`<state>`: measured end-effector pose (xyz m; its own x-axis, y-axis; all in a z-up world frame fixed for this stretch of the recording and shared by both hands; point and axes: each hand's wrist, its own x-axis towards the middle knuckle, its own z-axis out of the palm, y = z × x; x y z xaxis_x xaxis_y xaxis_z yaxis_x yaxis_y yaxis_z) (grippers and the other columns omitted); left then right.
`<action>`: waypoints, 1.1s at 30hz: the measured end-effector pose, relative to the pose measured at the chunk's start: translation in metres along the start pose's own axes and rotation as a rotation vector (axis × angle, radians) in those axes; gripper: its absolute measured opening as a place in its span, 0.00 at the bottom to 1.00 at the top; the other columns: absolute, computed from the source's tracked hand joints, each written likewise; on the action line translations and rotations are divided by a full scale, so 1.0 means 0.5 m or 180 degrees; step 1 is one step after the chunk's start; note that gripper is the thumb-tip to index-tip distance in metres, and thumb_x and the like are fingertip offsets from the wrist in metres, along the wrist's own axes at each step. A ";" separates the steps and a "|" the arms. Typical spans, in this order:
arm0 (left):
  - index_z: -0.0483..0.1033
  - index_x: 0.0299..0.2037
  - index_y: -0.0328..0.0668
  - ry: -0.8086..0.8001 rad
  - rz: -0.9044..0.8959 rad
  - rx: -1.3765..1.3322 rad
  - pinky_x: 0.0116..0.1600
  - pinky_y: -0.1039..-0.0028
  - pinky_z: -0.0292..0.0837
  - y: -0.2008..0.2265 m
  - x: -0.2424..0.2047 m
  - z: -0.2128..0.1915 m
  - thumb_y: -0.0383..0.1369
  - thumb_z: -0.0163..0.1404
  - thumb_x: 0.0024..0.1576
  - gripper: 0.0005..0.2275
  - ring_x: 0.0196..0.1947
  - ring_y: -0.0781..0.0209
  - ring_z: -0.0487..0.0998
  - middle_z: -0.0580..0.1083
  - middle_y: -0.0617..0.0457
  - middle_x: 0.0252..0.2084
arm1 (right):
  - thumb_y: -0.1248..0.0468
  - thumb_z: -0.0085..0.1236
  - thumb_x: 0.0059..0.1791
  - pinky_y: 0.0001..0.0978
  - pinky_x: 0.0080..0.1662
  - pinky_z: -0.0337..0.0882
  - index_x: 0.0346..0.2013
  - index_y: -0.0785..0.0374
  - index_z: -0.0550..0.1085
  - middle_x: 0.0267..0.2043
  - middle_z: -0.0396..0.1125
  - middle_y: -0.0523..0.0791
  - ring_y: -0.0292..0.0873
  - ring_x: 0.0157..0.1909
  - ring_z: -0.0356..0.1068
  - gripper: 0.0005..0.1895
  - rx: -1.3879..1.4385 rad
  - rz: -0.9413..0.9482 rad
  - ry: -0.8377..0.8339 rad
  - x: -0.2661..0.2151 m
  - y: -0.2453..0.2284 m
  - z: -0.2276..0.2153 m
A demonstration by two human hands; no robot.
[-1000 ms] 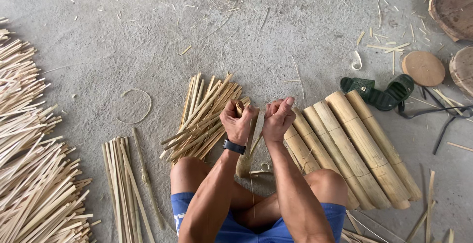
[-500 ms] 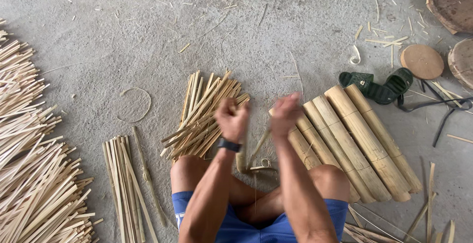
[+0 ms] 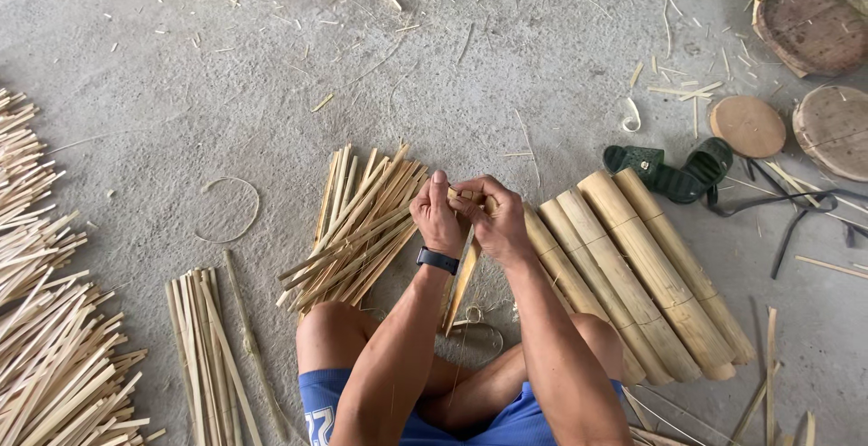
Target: The person strips thin layers from a bamboo tube and thin bamboo slats using a knife.
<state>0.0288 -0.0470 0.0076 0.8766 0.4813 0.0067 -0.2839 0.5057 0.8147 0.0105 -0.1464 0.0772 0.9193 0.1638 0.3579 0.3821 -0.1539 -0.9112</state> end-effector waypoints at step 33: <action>0.71 0.19 0.47 0.1090 -0.0318 0.0192 0.19 0.78 0.52 -0.096 0.069 -0.108 0.30 0.54 0.59 0.14 0.14 0.73 0.56 0.64 0.62 0.16 | 0.65 0.67 0.49 0.39 0.35 0.74 0.33 0.62 0.74 0.32 0.74 0.42 0.37 0.31 0.70 0.09 -0.0049 0.0765 0.0276 -0.045 0.048 0.040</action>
<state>0.0516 -0.0161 -0.0626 0.7148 0.6487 -0.2611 -0.1709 0.5241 0.8343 -0.0028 -0.1342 0.0431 0.9883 0.0366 0.1480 0.1523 -0.1934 -0.9692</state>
